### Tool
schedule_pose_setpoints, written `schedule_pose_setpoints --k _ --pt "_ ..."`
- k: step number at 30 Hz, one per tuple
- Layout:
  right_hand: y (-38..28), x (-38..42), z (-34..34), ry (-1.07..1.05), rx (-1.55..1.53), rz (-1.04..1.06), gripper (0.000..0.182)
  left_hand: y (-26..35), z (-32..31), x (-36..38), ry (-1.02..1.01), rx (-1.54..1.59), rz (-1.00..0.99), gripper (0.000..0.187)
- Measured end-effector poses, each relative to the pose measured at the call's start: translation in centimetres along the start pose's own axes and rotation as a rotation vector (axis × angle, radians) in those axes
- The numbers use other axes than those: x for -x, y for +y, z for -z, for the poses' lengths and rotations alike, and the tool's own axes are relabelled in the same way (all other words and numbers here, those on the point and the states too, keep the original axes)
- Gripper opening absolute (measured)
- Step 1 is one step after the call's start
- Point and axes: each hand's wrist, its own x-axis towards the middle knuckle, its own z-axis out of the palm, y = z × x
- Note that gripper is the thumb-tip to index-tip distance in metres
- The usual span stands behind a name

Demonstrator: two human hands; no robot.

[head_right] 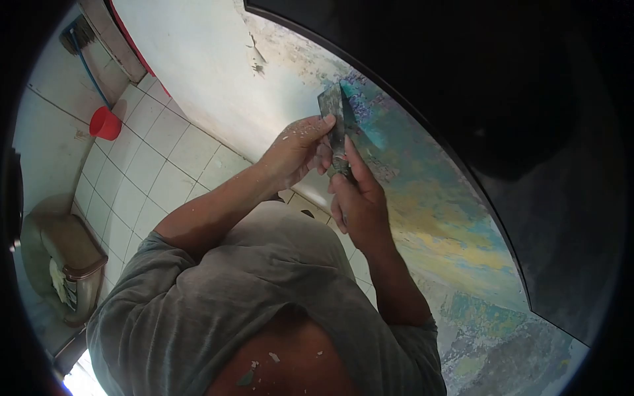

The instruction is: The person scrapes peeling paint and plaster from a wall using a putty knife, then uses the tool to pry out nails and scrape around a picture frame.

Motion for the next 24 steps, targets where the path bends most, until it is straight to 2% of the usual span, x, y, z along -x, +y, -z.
schedule_pose_setpoints --k 3,6,9,12,15,17,24 --pt "1.0 0.2 0.9 -0.011 -0.033 0.044 0.058 -0.4 -0.2 0.3 -0.012 0.000 -0.015 0.032" --pt "0.3 0.8 2.1 0.006 -0.037 -0.010 0.056 -1.0 -1.0 0.3 0.053 -0.050 0.023 0.032" --pt "-0.7 -0.2 2.1 -0.023 0.049 0.010 0.055 -1.2 -0.5 -0.3 0.002 -0.006 -0.028 0.034" --pt "-1.3 -2.0 0.5 -0.027 0.079 -0.019 0.055 0.7 1.4 -0.7 0.036 0.028 -0.122 0.034" --pt "-0.5 -1.2 0.5 -0.057 0.022 -0.008 0.056 0.0 0.9 0.0 0.028 0.007 -0.066 0.033" --pt "0.6 0.2 1.6 -0.033 -0.142 -0.033 0.056 -0.5 -0.4 0.3 0.033 -0.005 -0.038 0.033" --pt "1.4 -1.3 -0.5 -0.051 -0.110 0.002 0.058 0.2 1.0 0.2 0.017 0.038 -0.040 0.030"
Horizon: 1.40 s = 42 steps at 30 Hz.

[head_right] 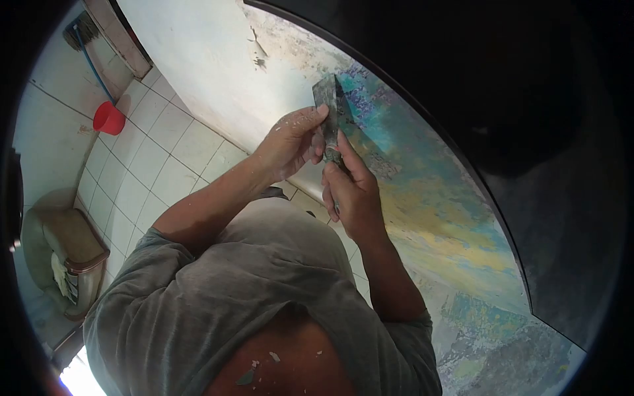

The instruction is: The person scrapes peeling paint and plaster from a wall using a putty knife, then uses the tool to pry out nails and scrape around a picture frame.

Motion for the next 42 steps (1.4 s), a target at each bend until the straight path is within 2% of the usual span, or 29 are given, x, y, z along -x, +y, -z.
schedule_pose_setpoints --k 3,7,9,13,22,27,29,31,35,38,40,42 --pt "-1.1 1.4 0.8 0.017 -0.153 -0.069 0.056 -0.8 -1.1 0.6 -0.014 0.025 0.029 0.029" --pt "-1.0 1.0 1.2 -0.004 -0.143 -0.093 0.054 -0.7 -1.1 0.4 -0.005 0.035 0.018 0.029" --pt "-0.6 -0.6 -0.2 -0.036 -0.015 -0.018 0.054 0.6 0.0 -0.1 -0.024 0.013 -0.015 0.028" --pt "-0.8 -0.3 0.6 -0.038 -0.020 -0.034 0.054 0.1 -0.5 0.2 0.029 0.020 -0.003 0.027" --pt "-0.9 -0.3 0.0 -0.011 -0.025 -0.032 0.054 0.5 -0.6 0.4 0.012 0.000 -0.028 0.027" --pt "-2.9 -1.0 0.8 -0.095 0.056 -0.042 0.052 0.4 -1.0 -0.1 0.032 -0.058 -0.048 0.028" --pt "-3.2 -3.0 -0.4 -0.109 0.045 -0.026 0.052 2.3 0.0 -0.8 0.093 -0.063 -0.166 0.029" --pt "-3.2 -3.6 -1.2 -0.139 0.033 -0.006 0.052 3.2 0.1 -0.4 0.129 -0.072 -0.179 0.029" --pt "-2.2 -0.9 0.0 -0.064 0.004 -0.045 0.052 1.8 -1.1 0.3 0.078 -0.121 -0.085 0.030" --pt "-3.0 -1.8 -0.6 -0.045 -0.002 -0.055 0.053 1.9 -1.0 -0.1 0.061 -0.071 -0.037 0.031" --pt "-3.3 -2.6 -1.2 -0.040 0.013 -0.049 0.053 3.4 -0.4 -0.3 0.072 -0.087 -0.155 0.031" --pt "-3.2 -3.3 -2.1 -0.101 -0.031 0.000 0.054 4.0 -0.2 0.1 0.074 -0.087 -0.141 0.031"
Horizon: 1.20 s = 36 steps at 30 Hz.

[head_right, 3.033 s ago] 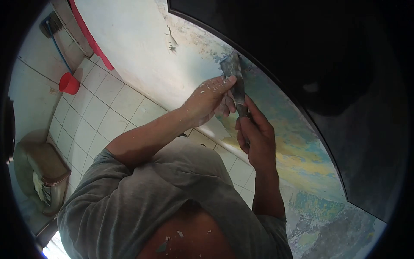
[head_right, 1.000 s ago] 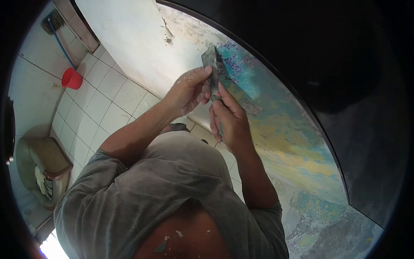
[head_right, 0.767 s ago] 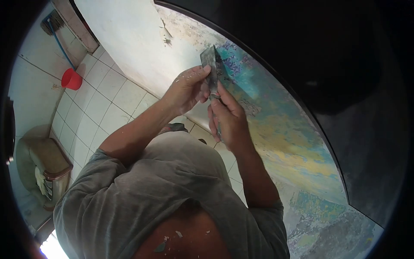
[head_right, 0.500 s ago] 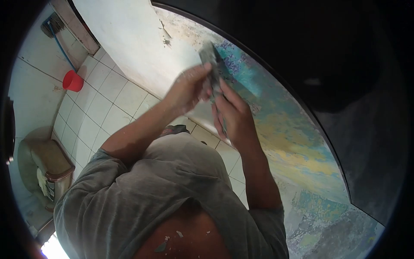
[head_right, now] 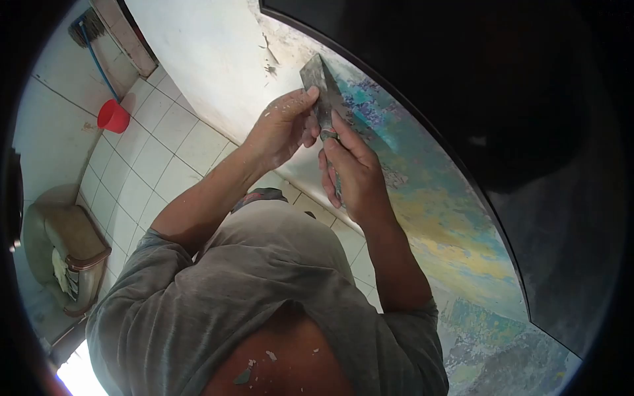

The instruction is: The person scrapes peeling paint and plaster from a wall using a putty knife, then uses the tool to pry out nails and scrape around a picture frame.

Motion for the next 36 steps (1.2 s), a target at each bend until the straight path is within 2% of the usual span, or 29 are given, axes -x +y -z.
schedule_pose_setpoints --k 1,3,5,7,9,13,15,16,18,19,20,21,23,24,26,27,29,34,36 --pt "-0.2 0.4 0.0 -0.002 0.000 0.000 0.054 0.2 0.1 0.1 -0.004 0.002 0.018 0.031" --pt "-1.1 2.3 0.7 0.064 0.010 -0.155 0.054 -0.8 -0.8 0.8 -0.022 0.009 0.047 0.031" --pt "-0.7 2.8 2.0 0.045 0.026 -0.130 0.054 -1.8 -1.7 1.2 -0.007 0.060 0.160 0.031" --pt "-0.5 2.2 1.9 0.031 0.036 -0.116 0.054 -1.8 -0.6 0.3 -0.045 0.058 0.124 0.029" --pt "-0.9 -0.3 0.3 0.049 0.072 -0.107 0.054 -0.4 0.7 -0.6 0.048 0.064 0.030 0.029" --pt "-0.4 0.6 0.0 0.042 0.067 -0.094 0.054 -0.4 1.0 0.1 -0.016 0.014 0.083 0.030" --pt "0.2 1.9 1.6 0.089 0.292 -0.072 0.052 -1.2 0.0 0.3 -0.050 -0.026 0.083 0.031" --pt "1.0 1.8 2.5 0.085 0.301 -0.072 0.052 -1.5 -0.5 0.5 -0.078 -0.067 0.085 0.032" --pt "3.3 1.3 4.4 0.088 0.701 0.393 0.051 -0.8 -2.0 1.1 -0.100 -0.165 0.017 0.035" --pt "3.9 0.8 5.0 0.081 0.706 0.396 0.051 -0.4 -2.6 1.1 -0.124 -0.273 -0.047 0.037" --pt "4.4 0.2 5.4 0.129 0.797 0.526 0.050 -0.6 -2.8 0.8 -0.140 -0.368 -0.019 0.045" --pt "4.6 -0.2 5.7 0.179 0.886 0.656 0.049 -0.6 -3.2 0.6 -0.138 -0.365 -0.023 0.045" --pt "4.8 -0.4 5.7 0.215 0.864 0.650 0.046 -0.7 -4.0 0.4 -0.062 -0.700 -0.137 0.046" --pt "4.9 -0.5 5.7 0.255 0.836 0.644 0.042 -0.9 -4.1 0.2 -0.061 -0.698 -0.137 0.046" --pt "6.3 -1.5 6.4 0.263 0.877 0.684 0.041 -1.4 -3.6 -0.1 -0.026 -0.804 -0.297 0.045" --pt "7.1 -1.7 6.7 0.273 0.917 0.721 0.041 -1.8 -3.2 -0.2 -0.026 -0.803 -0.295 0.045" --pt "8.6 -2.0 6.6 0.291 0.907 0.732 0.038 -2.3 -2.1 -0.2 -0.024 -0.801 -0.127 0.045" --pt "7.4 -1.8 6.2 0.228 0.874 0.726 0.038 -0.9 -3.1 0.5 -0.013 -0.914 -0.253 0.046" --pt "6.3 -1.9 5.5 0.242 0.732 0.691 0.042 -0.5 -3.5 0.5 0.009 -0.979 -0.298 0.046"
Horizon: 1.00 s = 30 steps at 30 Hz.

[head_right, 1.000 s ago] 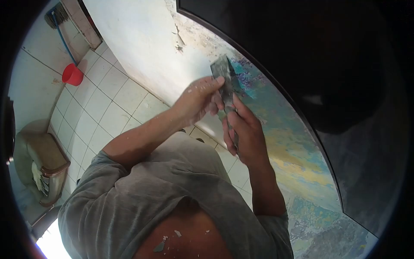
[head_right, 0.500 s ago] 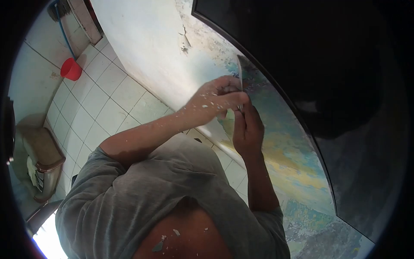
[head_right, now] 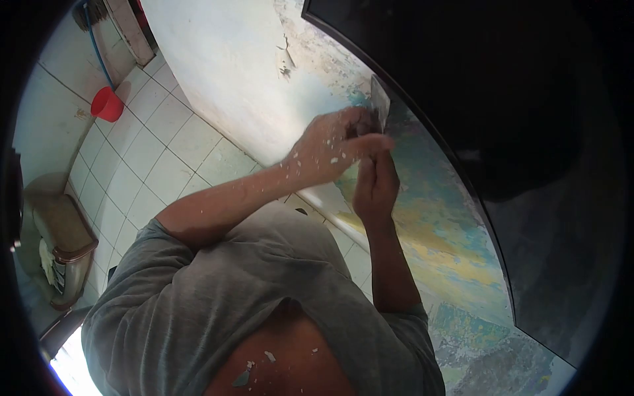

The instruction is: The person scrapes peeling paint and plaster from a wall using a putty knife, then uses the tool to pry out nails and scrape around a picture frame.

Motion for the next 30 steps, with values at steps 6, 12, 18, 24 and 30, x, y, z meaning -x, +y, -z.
schedule_pose_setpoints --k 6,12,18,24,30 --pt "3.3 1.2 -1.7 -0.069 0.270 0.186 0.042 -5.0 -0.4 0.5 -0.030 0.120 0.230 0.053" --pt "1.3 -0.3 -0.7 -0.010 0.144 0.036 0.038 -0.9 0.3 -0.3 0.019 -0.116 -0.069 0.049" --pt "0.7 -0.1 -0.4 -0.076 0.232 0.092 0.035 -3.2 -0.7 0.5 0.005 0.064 0.028 0.052" --pt "-0.2 -0.4 0.5 -0.137 0.232 0.080 0.034 -3.3 -1.3 -0.1 -0.037 -0.102 -0.093 0.047" --pt "-0.5 -0.2 0.8 -0.033 0.208 0.133 0.018 -2.5 -1.4 0.3 -0.039 0.053 -0.003 0.046"
